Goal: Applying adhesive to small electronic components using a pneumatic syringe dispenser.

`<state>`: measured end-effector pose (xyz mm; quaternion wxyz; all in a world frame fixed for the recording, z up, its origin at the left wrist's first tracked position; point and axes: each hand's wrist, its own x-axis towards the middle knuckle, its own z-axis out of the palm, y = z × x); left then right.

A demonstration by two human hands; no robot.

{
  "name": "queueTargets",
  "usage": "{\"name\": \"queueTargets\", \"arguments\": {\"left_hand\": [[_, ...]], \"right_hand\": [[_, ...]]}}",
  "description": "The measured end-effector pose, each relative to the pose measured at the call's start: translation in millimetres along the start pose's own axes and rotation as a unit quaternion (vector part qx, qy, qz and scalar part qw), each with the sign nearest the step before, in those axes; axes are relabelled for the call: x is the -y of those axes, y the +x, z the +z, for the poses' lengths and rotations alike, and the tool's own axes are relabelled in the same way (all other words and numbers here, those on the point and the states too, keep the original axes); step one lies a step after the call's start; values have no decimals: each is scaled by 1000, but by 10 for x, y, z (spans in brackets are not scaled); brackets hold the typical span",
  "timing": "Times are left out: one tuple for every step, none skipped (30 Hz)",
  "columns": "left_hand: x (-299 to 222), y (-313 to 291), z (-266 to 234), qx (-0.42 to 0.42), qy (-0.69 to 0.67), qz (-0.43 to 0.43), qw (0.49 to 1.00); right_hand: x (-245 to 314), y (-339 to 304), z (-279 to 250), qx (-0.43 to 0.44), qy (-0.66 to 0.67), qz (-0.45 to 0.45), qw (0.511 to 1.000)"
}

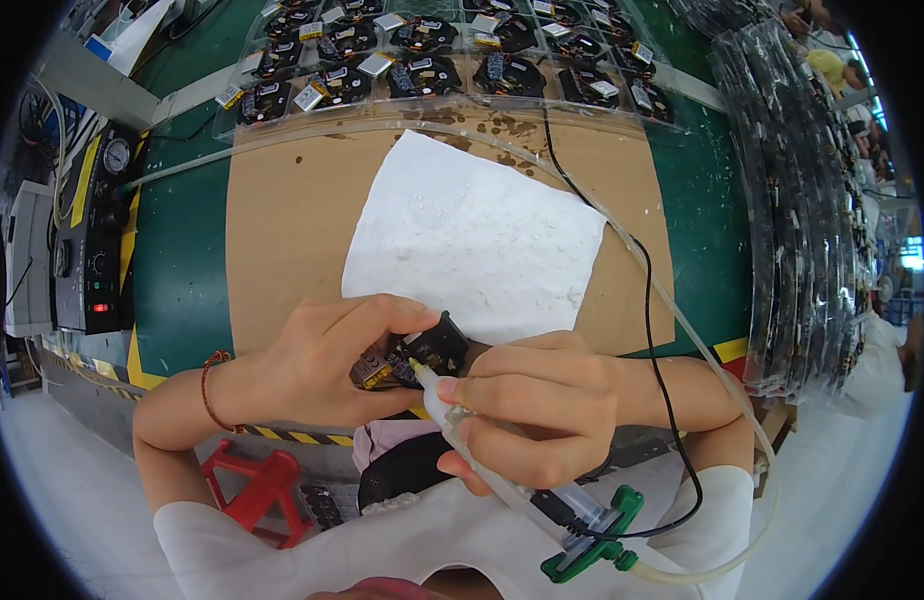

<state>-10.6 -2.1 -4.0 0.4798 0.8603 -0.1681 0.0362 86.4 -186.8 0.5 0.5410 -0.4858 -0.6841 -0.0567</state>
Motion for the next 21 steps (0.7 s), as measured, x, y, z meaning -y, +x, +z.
{"name": "queueTargets", "arguments": {"left_hand": [[3,1,1,-1,0,2,1000],[6,1,1,-2,1,3,1000],[2,2,-3,-2,1,3,1000],[-9,4,-14,1,5,-3,1000],[-16,5,-22,4,10,-9,1000],[-23,7,-28,4,10,-9,1000],[-28,10,-32,5,15,-13,1000],[-35,11,-36,6,21,-17,1000],[-42,13,-38,6,21,-17,1000],[-49,15,-39,2,24,-22,999],[-53,16,-38,-3,27,-27,999],[-51,17,-36,-3,27,-28,999],[-49,18,-34,-4,29,-33,999],[-47,20,-32,-6,30,-38,999],[-49,24,-34,-6,30,-38,999],[-55,30,-38,-8,24,-46,999],[-56,36,-39,-10,17,-54,998],[-49,42,-35,-10,17,-55,998],[-37,48,-25,-32,10,-46,998],[-22,50,-14,-54,3,-36,998],[-10,43,-5,-58,-2,-35,998]], "right_hand": [[0,-1,3,0,-9,-6,1000],[-5,-2,4,0,-9,-6,1000],[-9,-3,6,3,-9,-9,1000],[-13,-4,9,6,-8,-12,1000],[-13,-9,17,6,-8,-12,1000],[-6,-11,26,2,-18,-17,1000],[-2,-11,30,-2,-28,-22,999],[0,-4,28,-2,-27,-22,999],[-1,4,21,5,-28,-30,999],[0,8,18,12,-30,-37,999],[2,6,22,13,-29,-37,999],[3,-1,32,9,-41,-46,998],[2,-7,39,6,-53,-56,997],[-3,-9,42,6,-52,-56,997],[-9,-10,43,7,-52,-60,997],[-15,-11,44,7,-52,-64,997],[-18,-14,48,8,-52,-63,997],[-22,-13,57,7,-55,-66,996],[-25,-13,62,6,-59,-68,996],[-29,-12,64,7,-58,-71,996],[-32,-9,61,7,-57,-74,996]]}}
